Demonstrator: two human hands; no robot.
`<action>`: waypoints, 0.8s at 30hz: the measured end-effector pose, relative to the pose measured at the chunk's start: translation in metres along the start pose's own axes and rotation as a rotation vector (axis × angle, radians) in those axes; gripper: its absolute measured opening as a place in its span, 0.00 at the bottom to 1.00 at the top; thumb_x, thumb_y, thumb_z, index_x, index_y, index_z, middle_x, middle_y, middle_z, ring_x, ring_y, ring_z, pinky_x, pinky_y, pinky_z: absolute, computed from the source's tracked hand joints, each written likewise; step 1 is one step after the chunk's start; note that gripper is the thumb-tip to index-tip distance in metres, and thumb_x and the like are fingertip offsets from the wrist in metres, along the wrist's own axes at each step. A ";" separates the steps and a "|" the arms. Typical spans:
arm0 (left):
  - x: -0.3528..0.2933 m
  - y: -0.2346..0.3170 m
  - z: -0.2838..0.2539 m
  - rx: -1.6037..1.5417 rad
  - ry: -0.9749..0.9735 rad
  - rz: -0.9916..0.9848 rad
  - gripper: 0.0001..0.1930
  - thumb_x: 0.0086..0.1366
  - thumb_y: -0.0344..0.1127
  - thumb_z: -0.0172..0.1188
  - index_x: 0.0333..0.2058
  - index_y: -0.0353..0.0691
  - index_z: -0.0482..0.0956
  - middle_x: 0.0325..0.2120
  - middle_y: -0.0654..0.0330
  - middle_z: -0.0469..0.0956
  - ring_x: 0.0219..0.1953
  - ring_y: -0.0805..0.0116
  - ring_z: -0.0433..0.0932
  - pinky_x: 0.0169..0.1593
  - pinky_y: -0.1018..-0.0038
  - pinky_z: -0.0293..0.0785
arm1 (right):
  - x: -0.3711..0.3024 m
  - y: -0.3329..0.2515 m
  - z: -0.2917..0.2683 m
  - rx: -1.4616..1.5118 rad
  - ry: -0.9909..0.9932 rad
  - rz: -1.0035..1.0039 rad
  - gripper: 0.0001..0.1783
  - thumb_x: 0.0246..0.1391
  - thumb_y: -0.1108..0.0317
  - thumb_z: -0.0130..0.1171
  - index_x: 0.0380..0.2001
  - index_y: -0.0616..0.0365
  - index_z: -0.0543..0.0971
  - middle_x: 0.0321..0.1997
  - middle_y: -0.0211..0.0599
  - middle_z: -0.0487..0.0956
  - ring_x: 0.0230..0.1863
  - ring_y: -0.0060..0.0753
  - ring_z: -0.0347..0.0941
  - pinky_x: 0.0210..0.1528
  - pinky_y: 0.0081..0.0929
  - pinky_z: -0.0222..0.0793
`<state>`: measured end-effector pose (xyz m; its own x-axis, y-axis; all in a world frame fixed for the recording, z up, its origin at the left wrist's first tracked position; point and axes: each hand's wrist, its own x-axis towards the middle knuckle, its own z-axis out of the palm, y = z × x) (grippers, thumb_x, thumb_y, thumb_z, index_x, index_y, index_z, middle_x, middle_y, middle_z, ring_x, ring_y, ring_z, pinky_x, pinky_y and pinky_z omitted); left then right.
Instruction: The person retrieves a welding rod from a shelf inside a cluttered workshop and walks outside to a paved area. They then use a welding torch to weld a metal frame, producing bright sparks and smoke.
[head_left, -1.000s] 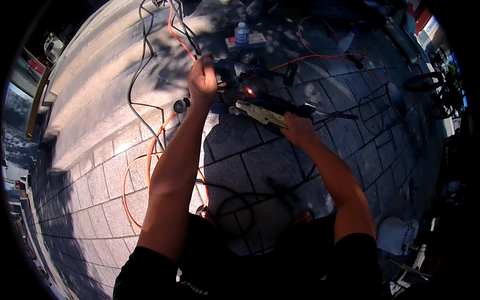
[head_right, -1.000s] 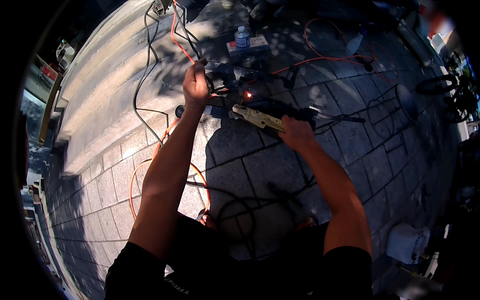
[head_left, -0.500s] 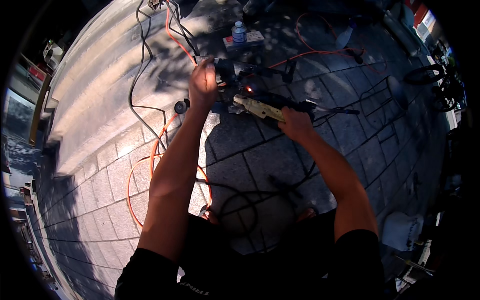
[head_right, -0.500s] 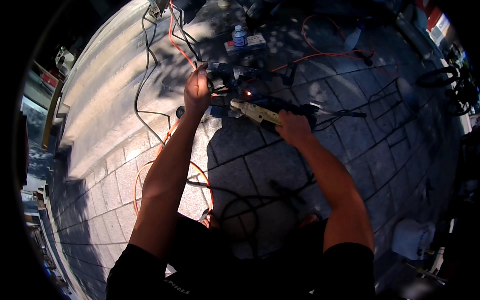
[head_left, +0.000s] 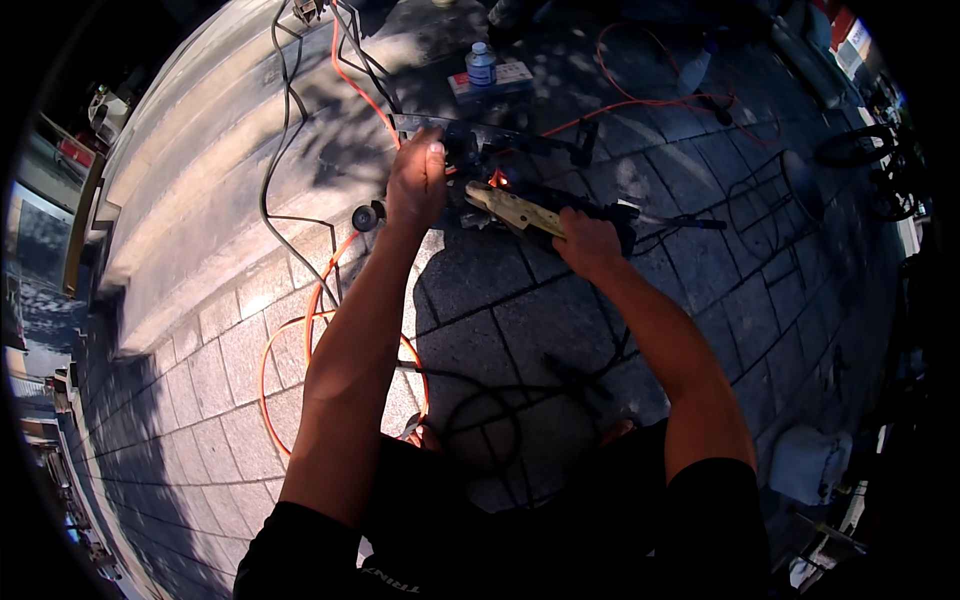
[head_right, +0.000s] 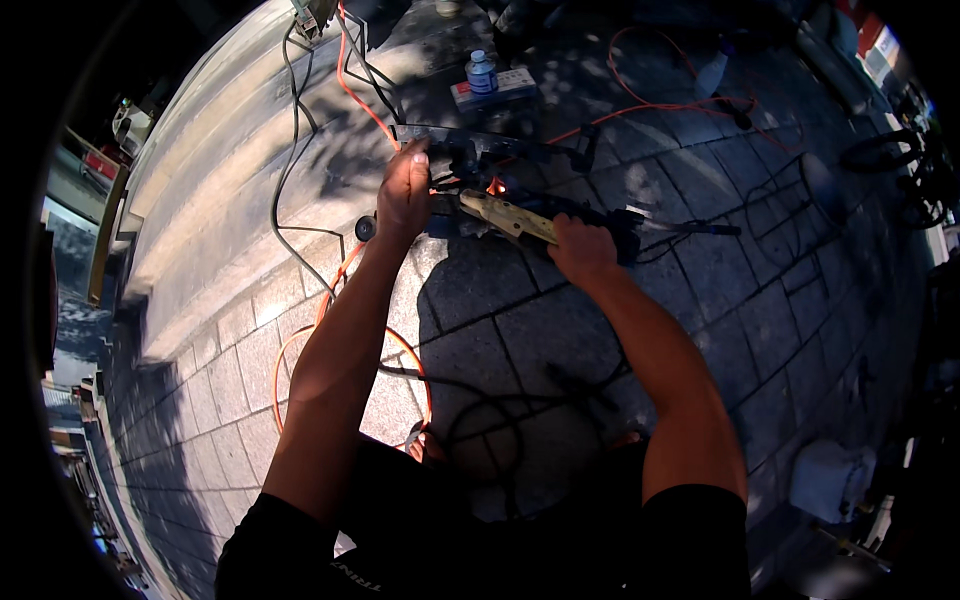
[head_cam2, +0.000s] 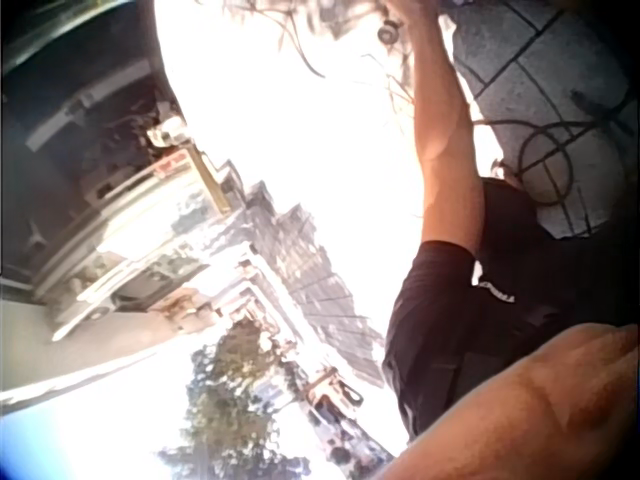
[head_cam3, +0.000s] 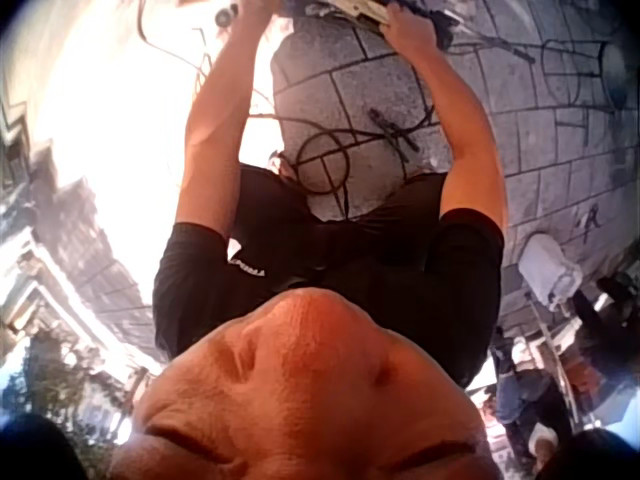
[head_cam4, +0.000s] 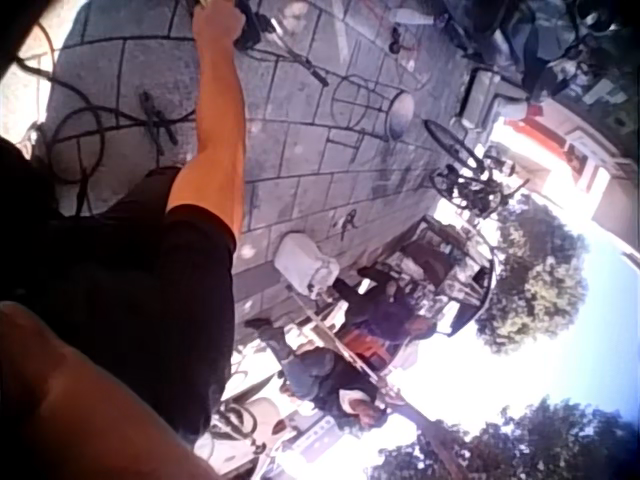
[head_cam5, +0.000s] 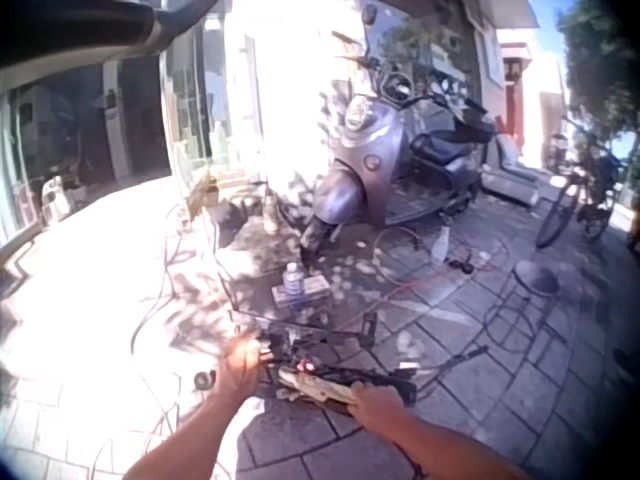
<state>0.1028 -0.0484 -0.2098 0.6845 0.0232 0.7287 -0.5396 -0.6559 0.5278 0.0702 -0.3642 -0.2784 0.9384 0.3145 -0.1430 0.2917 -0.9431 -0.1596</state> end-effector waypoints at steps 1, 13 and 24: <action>0.000 0.000 0.000 0.005 0.000 0.010 0.20 0.81 0.40 0.49 0.55 0.30 0.82 0.53 0.38 0.83 0.62 0.38 0.78 0.68 0.53 0.71 | 0.000 -0.002 -0.002 0.007 0.000 0.004 0.29 0.65 0.47 0.67 0.60 0.50 0.71 0.53 0.46 0.81 0.50 0.56 0.82 0.51 0.59 0.74; -0.004 0.004 0.006 0.038 -0.054 0.079 0.19 0.81 0.37 0.49 0.55 0.27 0.80 0.55 0.40 0.82 0.62 0.37 0.78 0.69 0.49 0.69 | 0.013 -0.011 -0.004 -0.021 0.014 0.013 0.29 0.65 0.49 0.67 0.59 0.53 0.71 0.52 0.47 0.82 0.50 0.54 0.84 0.51 0.53 0.79; -0.010 0.025 0.020 0.128 -0.280 0.072 0.20 0.79 0.38 0.51 0.62 0.31 0.76 0.62 0.41 0.78 0.69 0.38 0.71 0.74 0.49 0.62 | 0.019 -0.017 -0.008 -0.012 0.005 0.038 0.29 0.65 0.51 0.66 0.61 0.54 0.72 0.56 0.47 0.82 0.54 0.54 0.83 0.54 0.54 0.79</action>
<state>0.0921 -0.0799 -0.2126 0.7648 -0.2232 0.6043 -0.5373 -0.7385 0.4072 0.0840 -0.3427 -0.2709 0.9498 0.2781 -0.1436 0.2581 -0.9555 -0.1428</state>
